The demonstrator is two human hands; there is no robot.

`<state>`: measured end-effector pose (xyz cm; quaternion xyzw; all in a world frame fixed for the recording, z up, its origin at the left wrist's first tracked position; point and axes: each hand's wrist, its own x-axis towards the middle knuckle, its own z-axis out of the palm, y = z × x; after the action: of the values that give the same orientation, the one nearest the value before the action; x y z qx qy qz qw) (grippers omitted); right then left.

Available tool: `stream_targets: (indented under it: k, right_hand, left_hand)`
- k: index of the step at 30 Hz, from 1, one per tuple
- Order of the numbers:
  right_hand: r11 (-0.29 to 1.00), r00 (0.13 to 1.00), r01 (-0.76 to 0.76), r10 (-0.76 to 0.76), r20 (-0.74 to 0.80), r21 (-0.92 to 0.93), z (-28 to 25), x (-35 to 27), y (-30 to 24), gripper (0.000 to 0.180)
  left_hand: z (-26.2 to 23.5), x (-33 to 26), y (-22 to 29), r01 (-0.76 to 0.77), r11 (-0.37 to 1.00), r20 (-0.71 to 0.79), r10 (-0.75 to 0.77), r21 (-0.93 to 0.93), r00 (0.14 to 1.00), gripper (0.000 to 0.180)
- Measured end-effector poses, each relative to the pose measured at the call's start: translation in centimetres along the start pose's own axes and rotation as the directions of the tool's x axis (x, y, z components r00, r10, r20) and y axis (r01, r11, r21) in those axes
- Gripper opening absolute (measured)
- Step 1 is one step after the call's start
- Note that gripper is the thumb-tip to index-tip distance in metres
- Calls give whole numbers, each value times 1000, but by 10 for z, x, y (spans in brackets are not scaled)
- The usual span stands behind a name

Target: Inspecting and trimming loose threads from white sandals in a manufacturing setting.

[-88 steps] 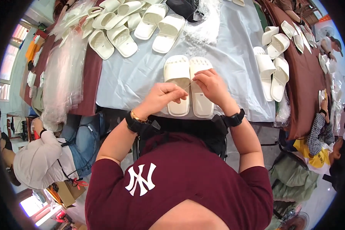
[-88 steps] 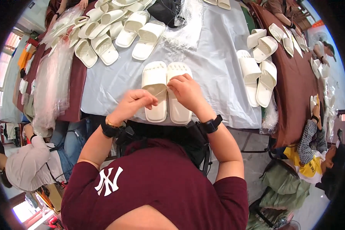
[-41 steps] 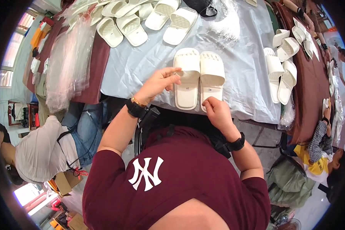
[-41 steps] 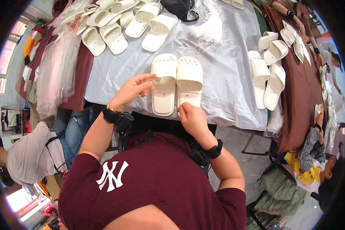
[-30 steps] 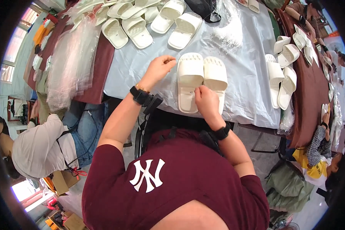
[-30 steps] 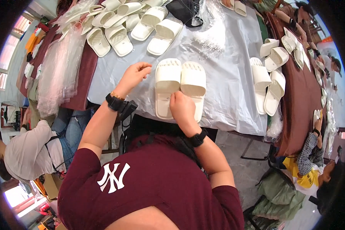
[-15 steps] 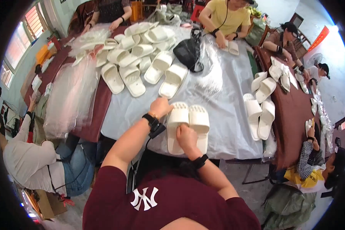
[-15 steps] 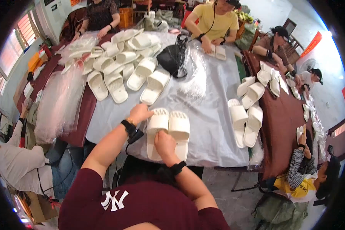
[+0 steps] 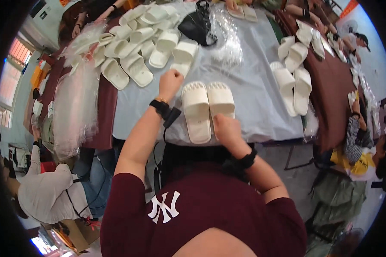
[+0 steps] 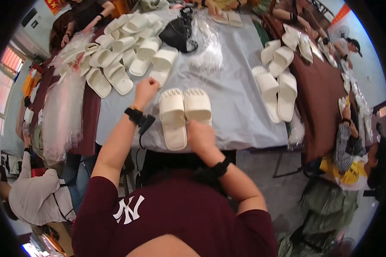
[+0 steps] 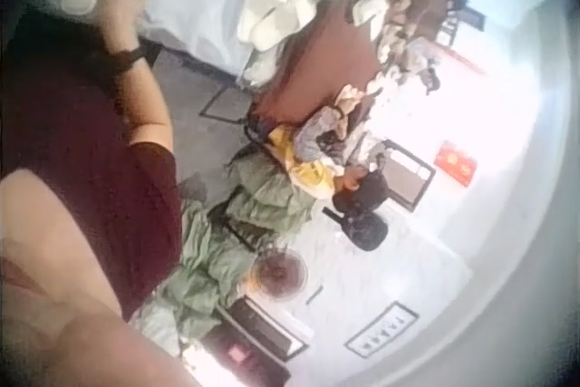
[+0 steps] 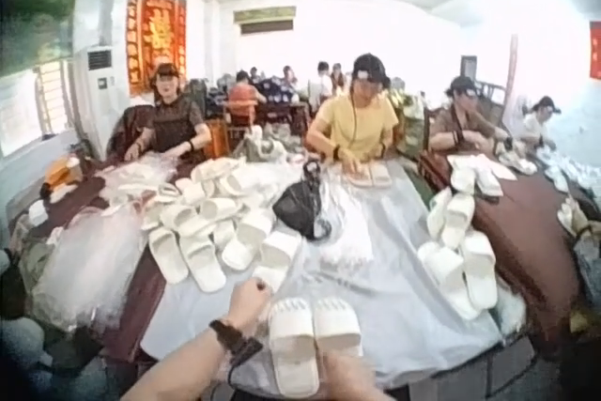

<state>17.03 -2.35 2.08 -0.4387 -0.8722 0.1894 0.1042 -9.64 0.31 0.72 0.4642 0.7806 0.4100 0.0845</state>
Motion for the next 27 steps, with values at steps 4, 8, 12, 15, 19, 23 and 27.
stream_targets:
  k: [4, 8, 12, 15, 19, 23, 27]
  right_hand:
    - [969, 960, 138, -182, -213, -207, -25, -21, 30, 9]
    - [970, 906, 190, -232, -354, -150, -27, -34, 27, 1]
    - [975, 934, 218, -222, -279, -46, -16, -52, 4, 2]
    - [915, 876, 403, -386, -290, -2, -10, -56, -13, 4]
    - [907, 872, 422, -407, -270, -4, 0, -48, -9, 5]
    - [902, 864, 432, -410, -292, 11, 7, -28, 19, 6]
    - [881, 842, 474, -446, -304, 18, 9, -1, 49, 11]
  left_hand:
    - [1, 4, 22, -46, 984, 24, 50, -173, 998, 19]
    - [21, -10, 36, -153, 970, 121, 177, -188, 977, 23]
    - [42, -21, 49, -224, 948, 279, 283, -226, 918, 23]
    - [56, -28, 47, -265, 928, 329, 344, -262, 879, 23]
    - [61, -30, 54, -250, 919, 404, 362, -305, 840, 23]
    - [59, -25, 57, -169, 960, 501, 261, -223, 825, 25]
    - [63, -17, 56, -225, 951, 474, 303, -213, 827, 26]
